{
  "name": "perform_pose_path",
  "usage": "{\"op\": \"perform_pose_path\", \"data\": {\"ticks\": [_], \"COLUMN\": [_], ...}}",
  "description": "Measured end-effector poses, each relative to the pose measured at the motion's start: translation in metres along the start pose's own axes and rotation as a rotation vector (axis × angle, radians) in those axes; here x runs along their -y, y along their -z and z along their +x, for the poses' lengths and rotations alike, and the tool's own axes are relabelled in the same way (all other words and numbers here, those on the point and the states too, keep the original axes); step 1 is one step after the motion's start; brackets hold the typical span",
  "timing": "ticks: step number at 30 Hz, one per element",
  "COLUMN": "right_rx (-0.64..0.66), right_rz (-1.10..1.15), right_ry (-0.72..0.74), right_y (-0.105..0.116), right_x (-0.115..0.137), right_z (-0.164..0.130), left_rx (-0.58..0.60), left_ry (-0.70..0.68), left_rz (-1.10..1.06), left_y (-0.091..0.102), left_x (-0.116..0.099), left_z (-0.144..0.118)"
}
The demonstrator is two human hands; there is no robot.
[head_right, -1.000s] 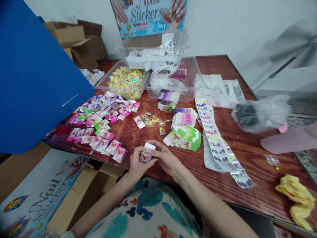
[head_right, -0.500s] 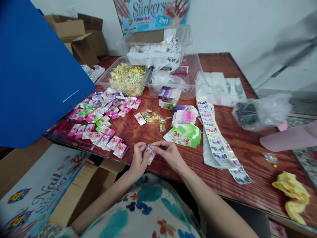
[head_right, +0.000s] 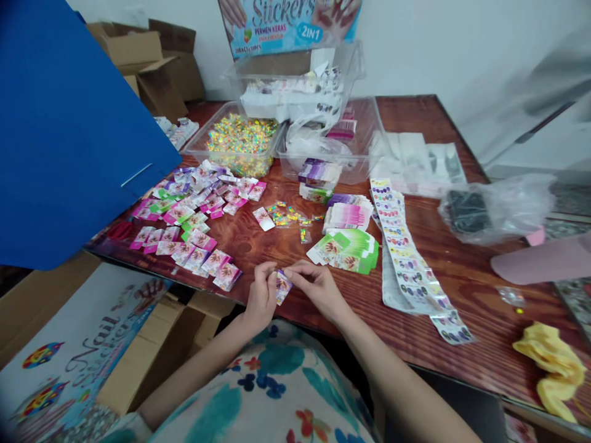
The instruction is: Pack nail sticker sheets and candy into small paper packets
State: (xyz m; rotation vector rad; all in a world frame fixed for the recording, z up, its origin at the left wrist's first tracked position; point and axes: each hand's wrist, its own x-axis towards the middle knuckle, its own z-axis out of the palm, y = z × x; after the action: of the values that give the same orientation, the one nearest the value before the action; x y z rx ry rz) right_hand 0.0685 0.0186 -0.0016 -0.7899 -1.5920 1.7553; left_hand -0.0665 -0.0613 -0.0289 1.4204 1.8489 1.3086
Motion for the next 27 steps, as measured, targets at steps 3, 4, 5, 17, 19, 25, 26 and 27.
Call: {"op": "perform_pose_path", "data": {"ticks": [3, 4, 5, 17, 19, 25, 26, 27], "right_rx": [0.003, 0.003, 0.004, -0.001, -0.003, -0.004, 0.007, 0.008], "right_rz": [-0.12, -0.123, -0.116, -0.084, -0.022, 0.092, 0.046, -0.034], "right_ry": [0.146, 0.169, 0.179, 0.092, 0.015, -0.081, -0.056, -0.016], "right_y": [-0.001, -0.003, -0.004, -0.024, -0.032, -0.082, -0.091, -0.099], "right_x": [0.002, 0.002, 0.002, -0.016, -0.015, -0.019, -0.023, -0.028], "right_z": [-0.004, -0.006, -0.007, -0.012, -0.002, 0.043, 0.05, 0.055], "left_rx": [-0.015, -0.016, -0.017, 0.042, -0.003, -0.392, -0.405, -0.398], "left_ry": [-0.02, -0.033, -0.044, 0.022, 0.018, -0.146, -0.138, -0.125], "left_rz": [-0.013, -0.02, -0.025, 0.043, 0.153, 0.653, 0.711, 0.753], "left_y": [0.001, 0.002, 0.003, 0.016, 0.025, 0.064, 0.069, 0.073], "left_x": [-0.002, -0.002, -0.003, -0.007, -0.007, 0.019, 0.027, 0.034], "left_z": [0.001, 0.002, 0.002, -0.012, -0.017, -0.031, -0.032, -0.033]}}
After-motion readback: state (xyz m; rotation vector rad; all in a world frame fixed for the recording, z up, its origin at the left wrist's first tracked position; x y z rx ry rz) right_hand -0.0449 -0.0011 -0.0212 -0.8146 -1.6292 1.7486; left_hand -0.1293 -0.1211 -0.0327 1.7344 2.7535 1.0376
